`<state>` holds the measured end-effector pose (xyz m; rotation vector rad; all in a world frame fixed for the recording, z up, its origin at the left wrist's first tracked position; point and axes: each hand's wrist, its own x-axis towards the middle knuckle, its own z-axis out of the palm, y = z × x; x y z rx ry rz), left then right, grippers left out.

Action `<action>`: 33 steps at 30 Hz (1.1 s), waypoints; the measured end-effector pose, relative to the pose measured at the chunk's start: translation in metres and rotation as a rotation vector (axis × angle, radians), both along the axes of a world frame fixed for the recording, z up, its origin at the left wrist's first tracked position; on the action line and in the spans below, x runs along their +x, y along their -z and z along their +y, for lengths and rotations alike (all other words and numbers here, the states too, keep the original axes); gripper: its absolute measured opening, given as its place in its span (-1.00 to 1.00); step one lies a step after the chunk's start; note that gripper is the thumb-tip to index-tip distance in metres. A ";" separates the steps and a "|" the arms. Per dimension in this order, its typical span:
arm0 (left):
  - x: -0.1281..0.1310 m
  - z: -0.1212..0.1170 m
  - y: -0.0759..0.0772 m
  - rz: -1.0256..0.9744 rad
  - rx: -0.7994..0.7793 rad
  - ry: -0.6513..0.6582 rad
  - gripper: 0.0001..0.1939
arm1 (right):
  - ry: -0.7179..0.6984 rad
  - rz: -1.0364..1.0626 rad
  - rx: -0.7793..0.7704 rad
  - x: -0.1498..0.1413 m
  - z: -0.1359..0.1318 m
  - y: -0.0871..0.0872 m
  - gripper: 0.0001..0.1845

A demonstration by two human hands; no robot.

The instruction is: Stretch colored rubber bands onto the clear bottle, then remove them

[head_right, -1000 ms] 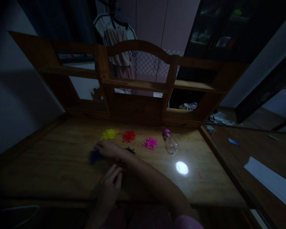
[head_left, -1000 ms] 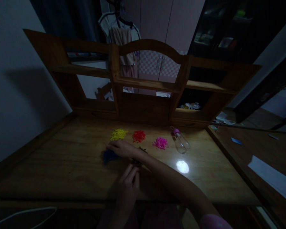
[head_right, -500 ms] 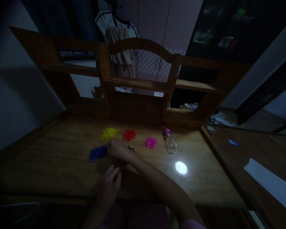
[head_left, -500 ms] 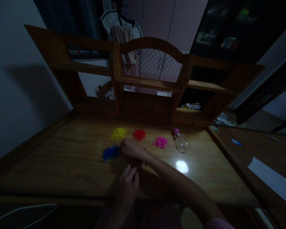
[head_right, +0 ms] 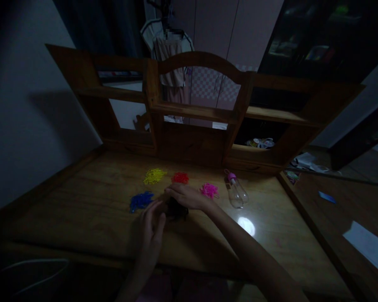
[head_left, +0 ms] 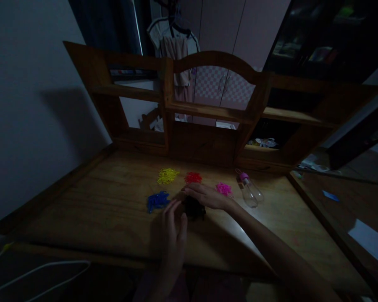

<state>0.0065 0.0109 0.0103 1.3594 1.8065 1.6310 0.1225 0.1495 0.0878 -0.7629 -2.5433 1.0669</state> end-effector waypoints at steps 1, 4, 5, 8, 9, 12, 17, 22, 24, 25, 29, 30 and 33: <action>-0.001 0.001 0.000 -0.053 -0.016 0.003 -0.64 | -0.020 0.011 -0.006 -0.001 -0.004 0.006 -0.56; -0.003 0.001 0.002 -0.178 -0.039 0.017 -0.60 | -0.053 0.035 0.017 -0.004 -0.013 0.019 -0.54; -0.003 0.000 0.003 -0.211 -0.040 0.018 -0.61 | -0.047 0.037 0.015 -0.004 -0.014 0.021 -0.53; -0.004 -0.002 0.004 -0.271 -0.055 0.014 -0.62 | -0.005 0.039 -0.049 0.002 -0.017 0.021 -0.51; -0.005 -0.002 0.004 -0.279 -0.058 0.015 -0.62 | 0.014 0.053 -0.068 0.005 -0.018 0.019 -0.52; -0.006 -0.001 0.003 -0.289 -0.049 0.027 -0.65 | 0.086 0.151 -0.084 0.013 -0.018 0.016 -0.54; -0.009 0.001 0.010 -0.169 -0.022 0.063 -0.55 | 0.171 0.193 -0.115 0.022 -0.015 0.029 -0.49; -0.007 0.005 0.015 0.071 -0.032 0.056 -0.39 | 0.184 0.170 -0.195 0.024 -0.019 0.041 -0.47; -0.005 0.006 0.013 0.168 -0.034 0.075 -0.38 | 0.182 0.202 -0.211 0.024 -0.023 0.039 -0.48; -0.003 0.006 0.011 0.205 -0.039 0.089 -0.38 | 0.185 0.225 -0.205 0.025 -0.026 0.037 -0.49; -0.001 0.006 0.008 0.306 -0.079 0.112 -0.38 | 0.327 0.276 -0.079 0.035 -0.034 0.031 -0.56; -0.001 0.006 0.008 0.328 -0.083 0.113 -0.39 | 0.402 0.262 -0.037 0.039 -0.036 0.030 -0.57; 0.000 0.006 0.009 0.395 -0.070 0.119 -0.40 | 0.576 0.187 0.046 0.051 -0.041 0.032 -0.56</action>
